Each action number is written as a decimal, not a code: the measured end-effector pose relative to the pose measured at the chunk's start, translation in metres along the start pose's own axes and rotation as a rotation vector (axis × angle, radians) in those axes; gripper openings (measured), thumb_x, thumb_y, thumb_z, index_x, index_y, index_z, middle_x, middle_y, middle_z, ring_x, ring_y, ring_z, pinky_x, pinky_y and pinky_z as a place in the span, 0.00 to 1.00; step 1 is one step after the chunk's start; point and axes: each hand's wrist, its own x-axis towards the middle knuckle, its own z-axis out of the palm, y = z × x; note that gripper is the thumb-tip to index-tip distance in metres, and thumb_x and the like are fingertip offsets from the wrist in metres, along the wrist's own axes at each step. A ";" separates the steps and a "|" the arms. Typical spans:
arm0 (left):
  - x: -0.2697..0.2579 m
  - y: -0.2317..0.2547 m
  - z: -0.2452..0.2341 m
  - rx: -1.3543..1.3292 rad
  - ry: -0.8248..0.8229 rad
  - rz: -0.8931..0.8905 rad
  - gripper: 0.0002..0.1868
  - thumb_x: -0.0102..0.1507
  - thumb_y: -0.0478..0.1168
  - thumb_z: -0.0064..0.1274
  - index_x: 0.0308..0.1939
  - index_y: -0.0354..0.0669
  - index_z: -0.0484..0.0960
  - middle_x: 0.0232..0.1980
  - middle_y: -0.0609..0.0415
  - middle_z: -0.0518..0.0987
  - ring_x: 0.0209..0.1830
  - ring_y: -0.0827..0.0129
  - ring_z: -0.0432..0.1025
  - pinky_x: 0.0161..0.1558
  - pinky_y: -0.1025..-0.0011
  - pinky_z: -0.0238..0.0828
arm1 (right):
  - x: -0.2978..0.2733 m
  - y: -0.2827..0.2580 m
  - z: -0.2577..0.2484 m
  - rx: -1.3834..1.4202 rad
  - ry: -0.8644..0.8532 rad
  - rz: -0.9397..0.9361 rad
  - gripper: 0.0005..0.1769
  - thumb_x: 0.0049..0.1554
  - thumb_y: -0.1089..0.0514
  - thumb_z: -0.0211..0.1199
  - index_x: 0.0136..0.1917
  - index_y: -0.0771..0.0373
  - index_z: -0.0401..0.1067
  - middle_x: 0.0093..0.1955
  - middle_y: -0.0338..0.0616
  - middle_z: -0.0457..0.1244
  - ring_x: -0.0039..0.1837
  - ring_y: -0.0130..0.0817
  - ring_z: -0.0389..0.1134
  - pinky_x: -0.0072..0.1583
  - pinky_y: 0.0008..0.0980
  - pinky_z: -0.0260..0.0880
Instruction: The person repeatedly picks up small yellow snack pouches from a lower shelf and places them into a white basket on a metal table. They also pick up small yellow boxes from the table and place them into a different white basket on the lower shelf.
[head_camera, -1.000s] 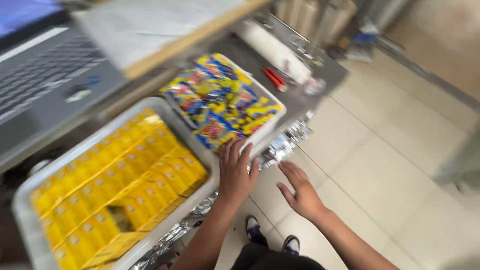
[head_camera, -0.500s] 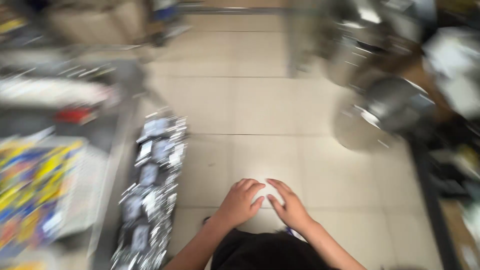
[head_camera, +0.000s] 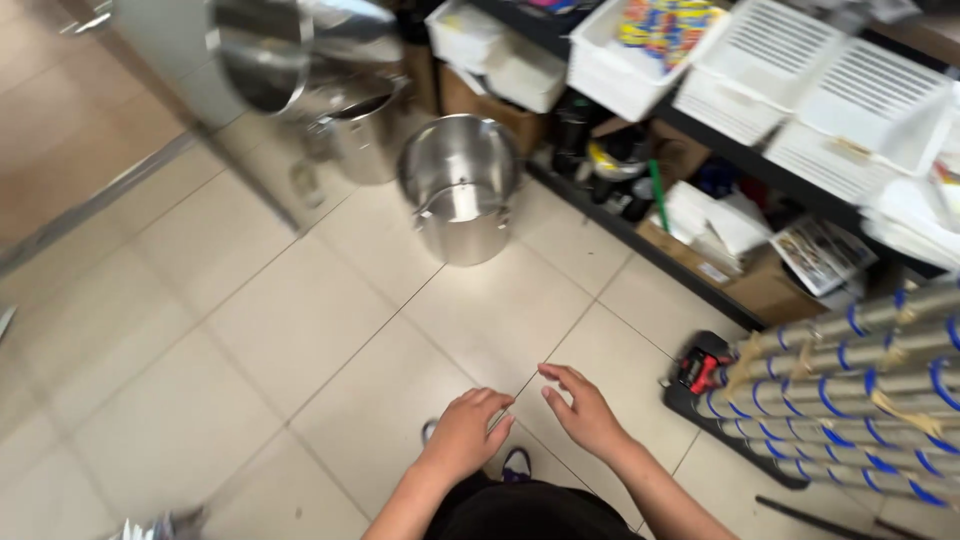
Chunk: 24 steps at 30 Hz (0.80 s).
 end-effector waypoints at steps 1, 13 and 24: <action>0.013 -0.001 -0.002 -0.005 -0.022 0.002 0.15 0.64 0.42 0.55 0.52 0.41 0.83 0.50 0.50 0.82 0.53 0.54 0.73 0.56 0.60 0.69 | 0.003 0.009 -0.003 0.021 0.020 0.055 0.22 0.60 0.56 0.59 0.67 0.59 0.70 0.66 0.44 0.67 0.66 0.38 0.69 0.64 0.36 0.69; 0.227 -0.048 -0.053 -0.093 -0.115 0.106 0.13 0.64 0.41 0.55 0.50 0.41 0.83 0.49 0.51 0.83 0.52 0.55 0.76 0.53 0.62 0.72 | 0.159 0.040 -0.055 0.021 0.153 0.089 0.21 0.58 0.59 0.61 0.65 0.59 0.71 0.62 0.45 0.66 0.64 0.38 0.69 0.63 0.35 0.71; 0.394 -0.069 -0.118 -0.135 -0.190 0.194 0.14 0.64 0.42 0.53 0.51 0.42 0.83 0.48 0.51 0.84 0.53 0.57 0.76 0.52 0.63 0.73 | 0.306 0.023 -0.168 -0.129 0.431 0.050 0.20 0.60 0.55 0.61 0.65 0.60 0.71 0.63 0.48 0.66 0.62 0.39 0.70 0.61 0.36 0.72</action>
